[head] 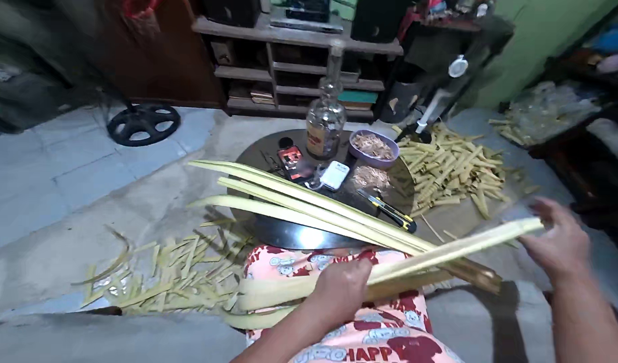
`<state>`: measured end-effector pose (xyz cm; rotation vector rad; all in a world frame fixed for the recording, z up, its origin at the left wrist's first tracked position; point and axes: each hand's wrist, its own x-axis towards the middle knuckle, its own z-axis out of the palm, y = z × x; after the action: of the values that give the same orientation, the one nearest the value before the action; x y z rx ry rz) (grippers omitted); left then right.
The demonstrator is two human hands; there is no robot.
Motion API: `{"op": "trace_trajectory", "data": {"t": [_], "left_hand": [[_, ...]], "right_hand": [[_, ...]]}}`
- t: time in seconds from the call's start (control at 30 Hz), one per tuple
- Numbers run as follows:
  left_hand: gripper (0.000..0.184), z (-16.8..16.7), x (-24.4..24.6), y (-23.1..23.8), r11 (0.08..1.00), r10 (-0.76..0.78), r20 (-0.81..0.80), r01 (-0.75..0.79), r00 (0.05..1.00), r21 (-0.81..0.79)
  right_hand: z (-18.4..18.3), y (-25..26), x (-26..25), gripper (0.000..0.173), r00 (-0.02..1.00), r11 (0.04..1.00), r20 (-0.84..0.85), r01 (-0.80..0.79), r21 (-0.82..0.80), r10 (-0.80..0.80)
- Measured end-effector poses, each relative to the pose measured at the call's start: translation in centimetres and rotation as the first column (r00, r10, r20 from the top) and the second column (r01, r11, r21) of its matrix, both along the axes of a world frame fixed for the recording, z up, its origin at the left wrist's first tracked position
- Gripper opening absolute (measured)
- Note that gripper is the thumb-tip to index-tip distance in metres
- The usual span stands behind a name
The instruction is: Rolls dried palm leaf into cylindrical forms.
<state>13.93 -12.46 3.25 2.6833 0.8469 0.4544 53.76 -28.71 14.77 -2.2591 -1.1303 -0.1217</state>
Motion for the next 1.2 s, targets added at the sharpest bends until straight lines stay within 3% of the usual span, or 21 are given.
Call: {"op": "trace_trajectory", "data": {"t": [0.1, 0.13, 0.17, 0.2, 0.23, 0.3, 0.43, 0.5, 0.57, 0.63, 0.7, 0.73, 0.8, 0.87, 0.93, 0.97, 1.03, 1.07, 1.1, 1.17, 1.2], "left_hand": [[0.022, 0.8, -0.6, 1.5, 0.997, 0.071, 0.000, -0.071, 0.997, 0.005], [0.023, 0.1, -0.7, 2.1, 0.996, 0.085, 0.014, -0.085, 0.996, 0.020], [0.021, -0.6, -0.9, 2.7, 0.995, 0.092, 0.026, -0.093, 0.995, 0.039], [0.020, -1.3, -1.3, 3.3, 0.995, 0.094, 0.021, -0.095, 0.995, 0.040], [0.022, -1.9, -1.7, 3.9, 0.995, 0.092, 0.005, -0.092, 0.996, 0.029], [0.026, -2.7, -2.4, 5.2, 0.998, 0.065, -0.058, -0.066, 0.996, -0.014], [0.044, -2.2, -1.9, 5.7, 0.992, -0.067, 0.025, 0.069, 0.997, -0.109], [0.030, -1.0, -1.4, 5.4, 0.998, -0.032, 0.107, 0.038, 0.994, -0.053], [0.010, 2.0, -2.4, 5.7, 0.991, 0.119, 0.224, -0.130, 0.967, 0.035], [0.016, 5.9, -6.1, 6.8, 0.955, 0.285, 0.487, -0.290, 0.826, -0.067], [0.024, 7.1, -13.0, 10.9, 0.915, 0.380, 0.661, -0.370, 0.648, -0.163], [0.024, 5.9, -17.3, 13.5, 0.920, 0.352, 0.683, -0.373, 0.640, -0.125], [0.026, 3.6, -23.2, 16.1, 0.905, 0.231, 0.590, -0.394, 0.774, 0.163], [0.031, 7.0, -19.6, 12.1, 0.785, 0.398, 0.373, -0.522, 0.838, 0.333], [0.028, 10.4, -12.7, 7.3, 0.759, 0.469, 0.215, -0.515, 0.857, 0.398], [0.024, 10.4, -10.2, 6.0, 0.782, 0.423, 0.157, -0.447, 0.892, 0.434], [0.015, 7.9, -7.2, 5.1, 0.854, 0.294, 0.058, -0.289, 0.954, 0.432], [0.013, 6.0, -6.6, 5.3, 0.887, 0.225, 0.037, -0.221, 0.974, 0.407], [0.010, 4.2, -6.4, 5.6, 0.916, 0.175, 0.021, -0.171, 0.984, 0.363], [0.007, 2.4, -7.0, 6.1, 0.960, 0.146, -0.037, -0.132, 0.989, 0.248], [0.013, 2.3, -7.4, 6.1, 0.976, 0.141, -0.062, -0.128, 0.988, 0.179]], "right_hand": [[0.8, 2.0, -4.0, 0.069, 0.909, 0.886, -0.416, 0.205, 0.416, -0.015], [1.3, 2.9, -6.2, 0.043, 0.785, 0.807, -0.612, 0.300, 0.510, 0.095], [1.6, 3.3, -8.2, 0.034, 0.598, 0.752, -0.769, 0.395, 0.528, 0.226], [1.7, 3.5, -9.7, 0.056, 0.443, 0.765, -0.846, 0.420, 0.488, 0.296], [1.7, 3.6, -10.9, 0.072, 0.410, 0.802, -0.863, 0.385, 0.457, 0.295], [1.3, 3.6, -12.5, 0.073, 0.555, 0.847, -0.790, 0.261, 0.463, 0.260], [-0.8, 2.9, -14.5, 0.032, 0.824, 0.866, -0.470, -0.047, 0.498, 0.316], [-3.3, 2.4, -13.6, 0.024, 0.918, 0.920, -0.294, -0.150, 0.363, 0.266], [-6.1, 2.8, -10.9, 0.025, 0.957, 0.990, -0.288, 0.007, 0.142, 0.035], [-9.8, 2.9, -7.7, 0.045, 0.832, 0.965, -0.494, 0.255, -0.060, -0.251], [-12.5, 2.8, -4.5, 0.077, 0.633, 0.905, -0.653, 0.354, -0.234, -0.416], [-12.9, 2.6, -3.7, 0.084, 0.582, 0.898, -0.684, 0.313, -0.310, -0.439], [-11.0, 2.6, -3.7, 0.084, 0.599, 0.861, -0.667, 0.077, -0.502, -0.443], [-6.6, 3.4, -5.4, 0.071, 0.701, 0.763, -0.619, -0.167, -0.625, -0.354], [-2.5, 4.7, -9.2, 0.045, 0.699, 0.778, -0.715, -0.438, -0.452, -0.022], [-1.6, 5.3, -11.4, 0.045, 0.586, 0.762, -0.785, -0.597, -0.250, 0.201], [-1.2, 6.9, -16.3, 0.073, 0.232, 0.676, -0.840, -0.710, 0.198, 0.490], [-0.8, 7.8, -18.2, 0.078, 0.107, 0.659, -0.822, -0.659, 0.363, 0.560], [-0.2, 8.2, -19.1, 0.065, 0.079, 0.678, -0.788, -0.567, 0.468, 0.611], [0.7, 8.6, -19.1, 0.023, 0.142, 0.755, -0.750, -0.267, 0.599, 0.646], [0.7, 8.9, -18.8, 0.023, 0.170, 0.767, -0.748, -0.164, 0.621, 0.642]]}}
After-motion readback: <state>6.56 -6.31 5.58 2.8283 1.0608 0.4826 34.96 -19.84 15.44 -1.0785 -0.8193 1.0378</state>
